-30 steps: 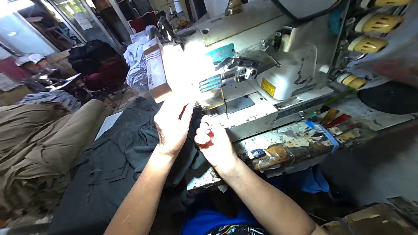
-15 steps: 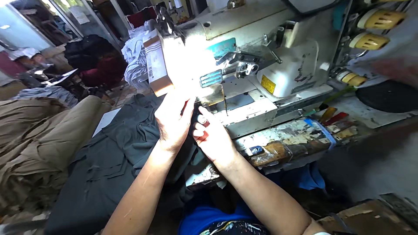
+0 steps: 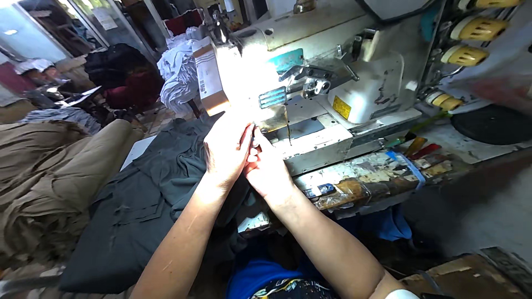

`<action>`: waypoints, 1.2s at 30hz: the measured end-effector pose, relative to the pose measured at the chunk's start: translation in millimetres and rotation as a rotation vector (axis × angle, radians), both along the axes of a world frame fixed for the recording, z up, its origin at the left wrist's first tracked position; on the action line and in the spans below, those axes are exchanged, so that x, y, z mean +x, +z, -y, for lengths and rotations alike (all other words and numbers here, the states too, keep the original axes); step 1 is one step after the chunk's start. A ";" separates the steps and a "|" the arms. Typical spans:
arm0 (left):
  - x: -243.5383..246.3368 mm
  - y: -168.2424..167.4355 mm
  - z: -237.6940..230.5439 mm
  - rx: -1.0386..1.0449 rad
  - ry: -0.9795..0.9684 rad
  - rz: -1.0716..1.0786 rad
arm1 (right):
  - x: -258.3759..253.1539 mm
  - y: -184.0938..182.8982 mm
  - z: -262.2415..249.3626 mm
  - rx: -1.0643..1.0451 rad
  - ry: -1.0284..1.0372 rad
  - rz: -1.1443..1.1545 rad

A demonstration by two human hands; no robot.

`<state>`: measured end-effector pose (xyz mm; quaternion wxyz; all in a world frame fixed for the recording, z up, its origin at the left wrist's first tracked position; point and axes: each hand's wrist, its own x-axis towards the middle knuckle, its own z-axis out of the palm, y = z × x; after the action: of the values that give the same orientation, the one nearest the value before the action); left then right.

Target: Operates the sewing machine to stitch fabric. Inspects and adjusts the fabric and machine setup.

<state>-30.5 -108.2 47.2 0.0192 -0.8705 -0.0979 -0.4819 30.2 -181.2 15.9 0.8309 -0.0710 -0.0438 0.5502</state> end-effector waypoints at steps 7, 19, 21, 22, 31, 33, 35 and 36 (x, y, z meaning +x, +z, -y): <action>-14.3 -2.5 8.8 -0.063 0.031 -0.073 | -2.6 3.6 -10.4 0.006 -0.018 0.018; -42.0 -15.2 22.0 -0.040 -0.227 0.146 | -3.2 -18.1 3.3 -0.043 -0.045 0.131; -41.3 -14.3 23.2 -0.027 -0.249 0.141 | -0.9 -14.8 5.1 -0.048 -0.043 0.114; -40.7 -13.6 22.8 -0.020 -0.262 0.118 | -0.8 -13.8 7.6 -0.054 -0.056 0.116; -20.0 -20.7 -0.4 -0.373 -0.556 -0.175 | 14.8 -55.2 34.1 0.001 -0.630 0.805; -17.4 -20.6 0.6 -0.383 -0.586 -0.080 | 20.9 -54.5 33.9 -0.020 -0.677 0.862; -16.3 -16.7 2.3 -0.282 -0.572 -0.003 | 24.3 -52.7 33.4 -0.016 -0.711 0.917; -16.6 -14.0 3.0 -0.194 -0.531 0.015 | 24.9 -52.1 33.3 -0.009 -0.721 0.935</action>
<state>-47.1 -111.3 33.2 -0.1918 -0.8599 0.0879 -0.4649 55.1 -214.5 -36.3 0.8576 -0.3198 -0.3763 0.1434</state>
